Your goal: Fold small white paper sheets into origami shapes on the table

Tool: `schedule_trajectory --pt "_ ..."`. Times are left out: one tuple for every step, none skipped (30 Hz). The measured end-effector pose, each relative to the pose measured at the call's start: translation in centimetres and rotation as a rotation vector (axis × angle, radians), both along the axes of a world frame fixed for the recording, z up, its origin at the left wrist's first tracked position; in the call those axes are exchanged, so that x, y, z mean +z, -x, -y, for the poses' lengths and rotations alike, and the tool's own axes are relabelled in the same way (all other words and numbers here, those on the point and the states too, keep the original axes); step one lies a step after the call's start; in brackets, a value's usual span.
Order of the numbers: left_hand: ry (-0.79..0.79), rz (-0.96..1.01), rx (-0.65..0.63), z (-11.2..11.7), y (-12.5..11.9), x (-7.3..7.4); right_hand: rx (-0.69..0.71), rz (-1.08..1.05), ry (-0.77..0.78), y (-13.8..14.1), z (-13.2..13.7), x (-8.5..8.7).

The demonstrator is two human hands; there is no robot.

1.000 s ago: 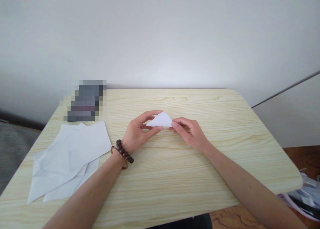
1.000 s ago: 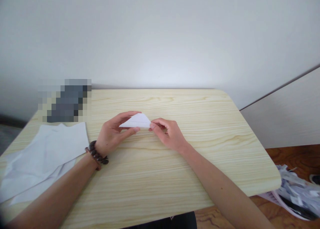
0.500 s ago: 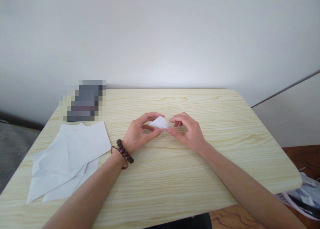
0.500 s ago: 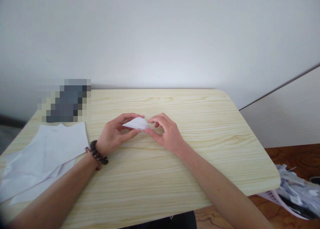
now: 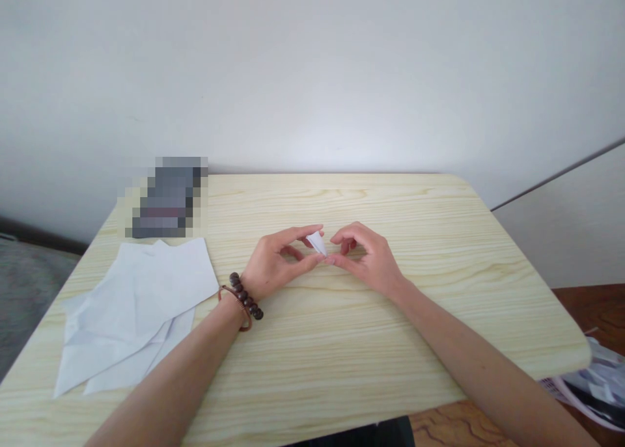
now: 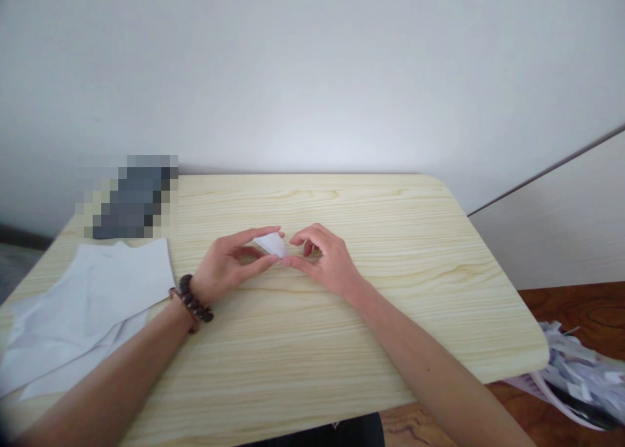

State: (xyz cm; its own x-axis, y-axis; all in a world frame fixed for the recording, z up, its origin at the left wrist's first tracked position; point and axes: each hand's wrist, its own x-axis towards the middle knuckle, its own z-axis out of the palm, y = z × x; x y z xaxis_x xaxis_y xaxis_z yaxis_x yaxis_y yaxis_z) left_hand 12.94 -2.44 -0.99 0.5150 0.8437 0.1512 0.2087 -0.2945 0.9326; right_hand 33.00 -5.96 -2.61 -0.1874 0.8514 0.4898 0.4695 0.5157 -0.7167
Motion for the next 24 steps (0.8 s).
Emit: schedule_trajectory --pt "0.003 -0.002 0.001 0.0 0.0 0.0 0.004 -0.010 0.015 0.0 0.0 0.0" --pt "0.004 -0.003 0.002 0.0 0.0 0.0 0.007 -0.019 0.031 0.0 0.0 0.0" --pt "0.005 -0.004 0.001 0.0 -0.1 0.1 0.008 -0.027 0.051 -0.1 0.0 0.0" --pt "0.003 -0.005 0.000 0.0 -0.1 0.1 0.007 -0.034 0.069 -0.1 -0.1 0.0" --pt "0.000 -0.006 -0.004 0.0 -0.1 0.1 0.005 -0.039 0.083 -0.1 -0.1 -0.1" --pt "-0.005 -0.008 -0.008 0.0 -0.1 0.1 0.002 -0.040 0.093 -0.1 -0.1 -0.1" --pt "-0.013 -0.010 -0.013 -0.1 -0.1 0.0 -0.001 -0.038 0.095 -0.1 -0.1 -0.1" --pt "-0.021 -0.012 -0.017 -0.1 -0.1 0.0 -0.002 -0.031 0.089 -0.1 0.0 -0.2" --pt "-0.034 -0.012 -0.017 -0.1 -0.1 0.0 -0.002 -0.020 0.074 -0.1 0.0 -0.2" --pt "-0.046 -0.012 -0.016 -0.2 -0.1 -0.1 -0.004 -0.004 0.051 0.0 0.1 -0.2" --pt "-0.061 -0.011 -0.011 -0.2 -0.1 -0.2 -0.008 0.017 0.027 0.1 0.1 -0.1" --pt "-0.075 -0.012 -0.002 -0.2 -0.1 -0.2 -0.018 0.042 0.002 0.2 0.2 -0.1" --pt "-0.089 -0.015 0.011 -0.2 -0.2 -0.3 -0.035 0.067 -0.026 0.3 0.3 -0.1" --pt "-0.105 -0.018 0.026 -0.1 -0.3 -0.3 -0.058 0.093 -0.052 0.4 0.4 0.0" --pt "-0.123 -0.023 0.040 -0.1 -0.3 -0.4 -0.087 0.120 -0.080 0.6 0.5 0.0" --pt "-0.144 -0.028 0.053 0.0 -0.4 -0.4 -0.119 0.150 -0.108 0.7 0.6 0.0" --pt "-0.169 -0.032 0.063 0.1 -0.5 -0.5 -0.153 0.183 -0.138 0.8 0.6 0.1" --pt "-0.196 -0.034 0.071 0.2 -0.6 -0.5 -0.182 0.216 -0.162 0.9 0.6 0.1" --pt "-0.222 -0.035 0.077 0.2 -0.7 -0.6 -0.202 0.249 -0.180 1.0 0.7 0.1" --pt "-0.244 -0.035 0.083 0.3 -0.8 -0.7 -0.213 0.278 -0.192 1.0 0.7 0.1" --pt "-0.262 -0.034 0.087 0.3 -0.8 -0.7 -0.213 0.302 -0.201 1.1 0.7 0.1" --pt "-0.274 -0.035 0.088 0.3 -0.9 -0.8 -0.206 0.321 -0.205 1.1 0.7 0.1" --pt "-0.282 -0.036 0.089 0.3 -0.9 -0.8 -0.195 0.337 -0.210 1.1 0.7 0.0" --pt "-0.289 -0.037 0.088 0.4 -0.9 -0.8 -0.185 0.350 -0.214 1.1 0.7 0.0"
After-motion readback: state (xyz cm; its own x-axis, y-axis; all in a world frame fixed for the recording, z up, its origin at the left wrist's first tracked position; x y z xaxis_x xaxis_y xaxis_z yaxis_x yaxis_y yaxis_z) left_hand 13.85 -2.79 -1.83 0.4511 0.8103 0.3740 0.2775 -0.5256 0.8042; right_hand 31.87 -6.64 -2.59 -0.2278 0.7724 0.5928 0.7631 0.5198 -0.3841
